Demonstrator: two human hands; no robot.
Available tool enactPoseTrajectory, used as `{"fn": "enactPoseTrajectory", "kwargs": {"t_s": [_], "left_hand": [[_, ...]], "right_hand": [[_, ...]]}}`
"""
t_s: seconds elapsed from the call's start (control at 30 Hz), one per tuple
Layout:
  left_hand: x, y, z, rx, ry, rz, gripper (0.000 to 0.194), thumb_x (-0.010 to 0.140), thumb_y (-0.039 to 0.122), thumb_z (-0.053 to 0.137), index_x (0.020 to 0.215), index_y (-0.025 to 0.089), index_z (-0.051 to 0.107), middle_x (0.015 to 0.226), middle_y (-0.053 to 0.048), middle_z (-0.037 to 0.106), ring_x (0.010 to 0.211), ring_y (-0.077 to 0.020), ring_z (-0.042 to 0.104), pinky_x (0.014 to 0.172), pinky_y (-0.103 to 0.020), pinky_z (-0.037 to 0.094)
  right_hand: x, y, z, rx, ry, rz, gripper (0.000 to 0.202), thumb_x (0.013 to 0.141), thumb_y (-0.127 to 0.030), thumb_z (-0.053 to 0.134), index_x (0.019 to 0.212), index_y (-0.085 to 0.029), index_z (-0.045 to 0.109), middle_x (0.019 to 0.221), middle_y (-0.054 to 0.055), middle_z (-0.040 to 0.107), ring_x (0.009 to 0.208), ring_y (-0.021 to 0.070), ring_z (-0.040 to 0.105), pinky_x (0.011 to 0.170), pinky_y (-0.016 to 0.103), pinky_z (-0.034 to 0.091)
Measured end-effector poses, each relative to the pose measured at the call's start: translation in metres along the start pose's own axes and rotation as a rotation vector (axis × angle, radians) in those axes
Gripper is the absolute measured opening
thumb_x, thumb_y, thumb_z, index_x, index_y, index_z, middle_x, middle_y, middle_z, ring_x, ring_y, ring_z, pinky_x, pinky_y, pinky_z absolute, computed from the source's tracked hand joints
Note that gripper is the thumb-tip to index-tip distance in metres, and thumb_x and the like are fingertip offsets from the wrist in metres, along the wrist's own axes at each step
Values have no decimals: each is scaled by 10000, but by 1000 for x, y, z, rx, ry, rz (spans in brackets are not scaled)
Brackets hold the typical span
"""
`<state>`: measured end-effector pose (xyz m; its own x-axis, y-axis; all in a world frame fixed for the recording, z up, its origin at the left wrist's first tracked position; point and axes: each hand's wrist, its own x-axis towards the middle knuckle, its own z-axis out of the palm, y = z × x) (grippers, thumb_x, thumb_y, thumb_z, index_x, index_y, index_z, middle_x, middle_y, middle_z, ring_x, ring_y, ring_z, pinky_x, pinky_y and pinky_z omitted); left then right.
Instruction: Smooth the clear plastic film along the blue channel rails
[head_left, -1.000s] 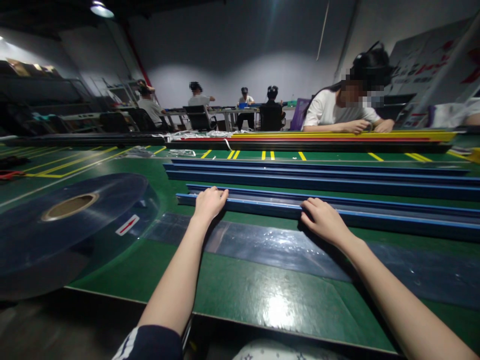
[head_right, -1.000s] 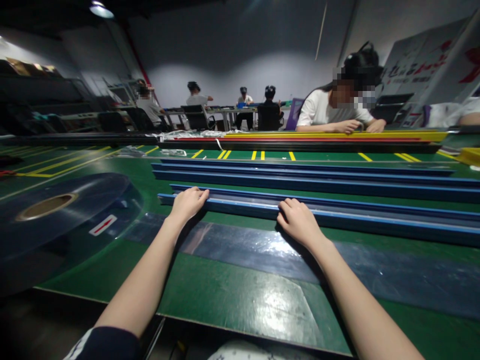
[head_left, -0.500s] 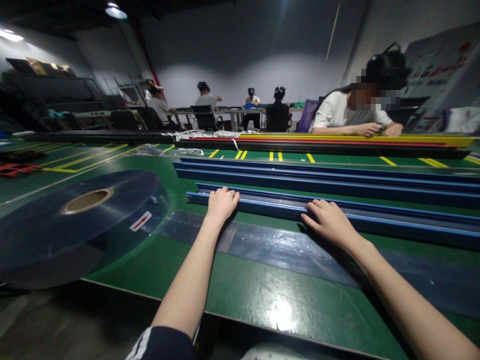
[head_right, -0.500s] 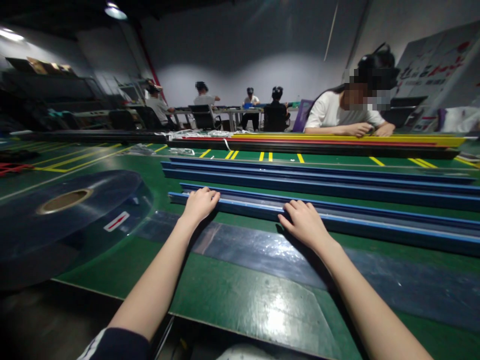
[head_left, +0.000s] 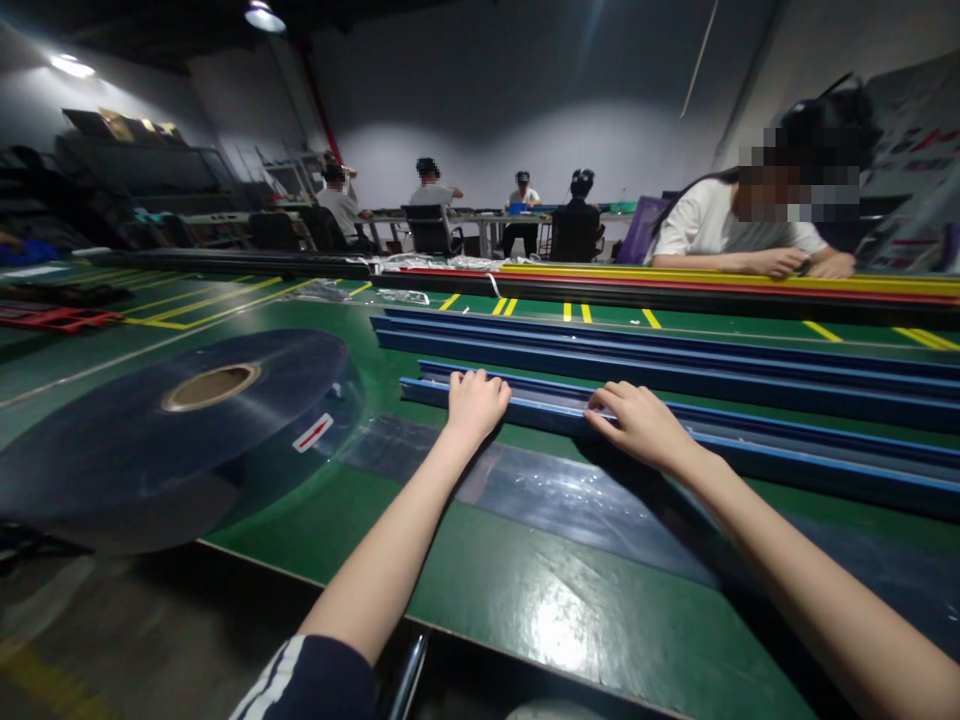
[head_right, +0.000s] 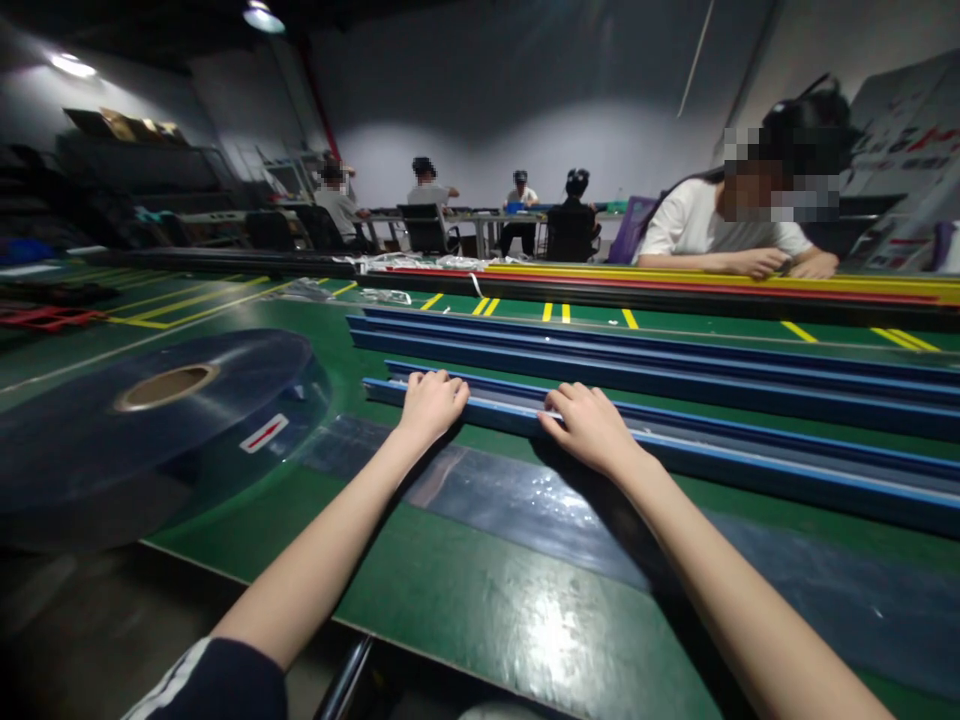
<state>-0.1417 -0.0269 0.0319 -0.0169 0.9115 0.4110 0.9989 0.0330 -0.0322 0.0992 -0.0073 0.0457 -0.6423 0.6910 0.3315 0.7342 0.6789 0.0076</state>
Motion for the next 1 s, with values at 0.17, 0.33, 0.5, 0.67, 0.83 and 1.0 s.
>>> {"fn": "enactPoseTrajectory", "kwargs": {"t_s": [0.17,0.33,0.5,0.67,0.83,1.0], "left_hand": [[-4,-6,6,-23,63,-27,433,921,328,283,858,178,685,925,-95,642,923,-226,539,804,-370,301],[-5,-15,4,-54,51,7,425,930,331,283,869,189,679,926,-75,639,902,-214,539,793,-364,305],[-5,-20,3,-58,25,40,424,933,335,278,883,198,676,957,-68,633,914,-215,534,784,-357,323],[-4,-23,3,-85,-3,57,388,928,308,298,885,196,667,1000,-72,618,940,-209,526,785,-341,340],[-2,-27,3,-103,-1,76,388,927,307,303,871,196,671,998,-68,624,938,-202,532,802,-344,340],[-1,-30,3,-112,20,110,397,925,301,310,845,177,679,970,-67,645,919,-182,553,813,-335,337]], "right_hand": [[26,-13,3,-65,60,13,300,895,-380,362,881,-184,588,930,75,615,895,199,521,733,302,341],[45,-15,15,-92,22,154,312,892,-356,335,950,-178,584,996,100,625,932,222,531,730,306,338],[49,-12,21,74,-192,249,369,904,-373,267,888,-185,583,838,85,659,745,186,582,613,264,325],[46,-15,17,40,-174,262,371,905,-354,264,878,-180,591,844,90,666,742,183,590,612,258,317],[45,-17,16,20,-178,260,375,907,-348,255,887,-181,591,868,94,667,755,185,593,612,260,314],[45,-15,17,11,-183,260,384,910,-350,246,901,-178,589,889,100,667,774,192,598,620,263,319]]}}
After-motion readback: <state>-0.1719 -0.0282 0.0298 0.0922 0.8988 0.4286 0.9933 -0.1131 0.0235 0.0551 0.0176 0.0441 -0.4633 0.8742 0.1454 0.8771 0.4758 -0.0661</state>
